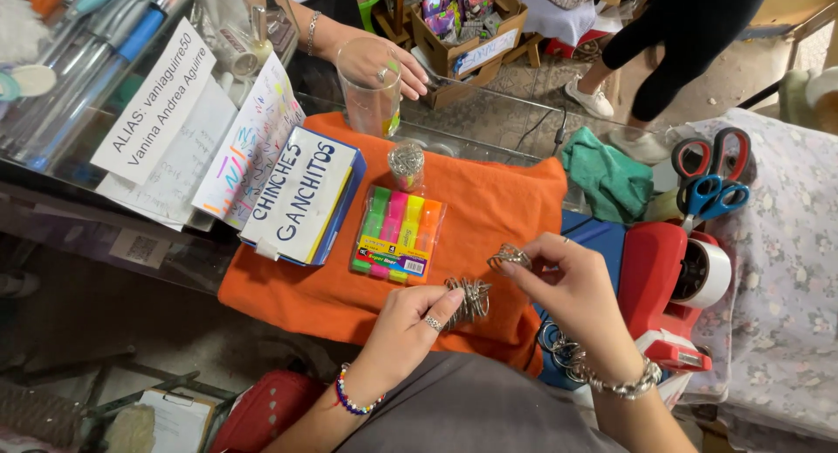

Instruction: Assemble small metal clips onto binder rings on a counter

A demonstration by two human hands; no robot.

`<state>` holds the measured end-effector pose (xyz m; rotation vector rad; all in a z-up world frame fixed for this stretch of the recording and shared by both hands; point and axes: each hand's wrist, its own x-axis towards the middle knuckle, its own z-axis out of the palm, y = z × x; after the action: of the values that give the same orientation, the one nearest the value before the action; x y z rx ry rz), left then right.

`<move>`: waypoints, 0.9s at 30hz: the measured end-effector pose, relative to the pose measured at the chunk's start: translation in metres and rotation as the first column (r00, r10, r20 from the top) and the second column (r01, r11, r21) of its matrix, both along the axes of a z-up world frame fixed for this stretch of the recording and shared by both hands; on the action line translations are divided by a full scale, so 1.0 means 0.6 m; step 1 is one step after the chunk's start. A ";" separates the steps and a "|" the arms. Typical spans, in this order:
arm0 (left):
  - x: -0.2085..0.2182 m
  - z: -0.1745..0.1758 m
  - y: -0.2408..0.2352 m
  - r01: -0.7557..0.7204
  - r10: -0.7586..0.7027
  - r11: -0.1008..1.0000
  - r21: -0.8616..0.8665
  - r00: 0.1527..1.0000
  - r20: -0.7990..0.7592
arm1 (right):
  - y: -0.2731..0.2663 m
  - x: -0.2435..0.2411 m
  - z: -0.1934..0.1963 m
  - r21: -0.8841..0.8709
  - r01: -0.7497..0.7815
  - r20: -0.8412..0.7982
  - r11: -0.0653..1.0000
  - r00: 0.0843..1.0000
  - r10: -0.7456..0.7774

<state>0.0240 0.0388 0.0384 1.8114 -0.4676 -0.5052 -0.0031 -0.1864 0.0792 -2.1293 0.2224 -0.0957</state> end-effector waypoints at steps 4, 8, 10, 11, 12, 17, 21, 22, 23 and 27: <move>-0.001 -0.005 -0.007 0.011 -0.010 1.000 0.013 0.997 -0.077 | 0.023 -0.021 0.020 -0.082 -0.164 0.191 0.983 0.966 0.177; 0.000 -0.004 -0.011 0.015 -0.020 0.999 -0.042 0.993 -0.119 | 0.022 -0.031 0.005 -0.307 -0.361 0.305 0.881 0.839 0.450; 0.000 -0.004 -0.011 0.014 -0.022 0.998 -0.062 0.991 -0.136 | 0.019 -0.036 -0.001 -0.377 -0.378 0.302 0.845 0.812 0.499; 0.000 -0.004 -0.010 0.020 -0.028 0.997 -0.071 0.992 -0.123 | 0.017 -0.037 -0.003 -0.456 -0.376 0.306 0.806 0.785 0.539; 0.000 -0.004 -0.010 0.027 -0.035 0.996 -0.079 0.993 -0.110 | 0.014 -0.039 -0.005 -0.533 -0.368 0.306 0.762 0.756 0.579; 0.001 0.005 -0.011 0.037 -0.039 0.999 -0.021 0.993 -0.110 | 0.003 -0.049 -0.022 -0.622 -0.317 0.337 0.716 0.717 0.610; 0.001 0.016 -0.011 0.013 -0.019 0.999 -0.047 0.992 -0.128 | -0.004 -0.057 -0.028 -0.557 -0.305 0.255 0.773 0.823 0.508; 0.001 0.015 -0.010 0.015 -0.021 0.999 -0.045 0.991 -0.129 | -0.003 -0.056 -0.022 -0.555 -0.304 0.254 0.774 0.824 0.506; 0.001 0.014 -0.009 0.033 -0.034 0.999 -0.020 0.995 -0.097 | -0.002 -0.054 -0.015 -0.441 -0.280 0.291 0.853 0.854 0.431; 0.005 0.020 -0.010 0.112 -0.109 0.992 0.056 0.993 -0.041 | -0.009 -0.053 -0.017 -0.165 -0.234 0.202 0.958 0.943 0.265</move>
<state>0.0273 0.0330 0.0501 1.8351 -0.5339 -0.6345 -0.0347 -0.1919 0.0689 -2.2457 -0.1930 -0.2041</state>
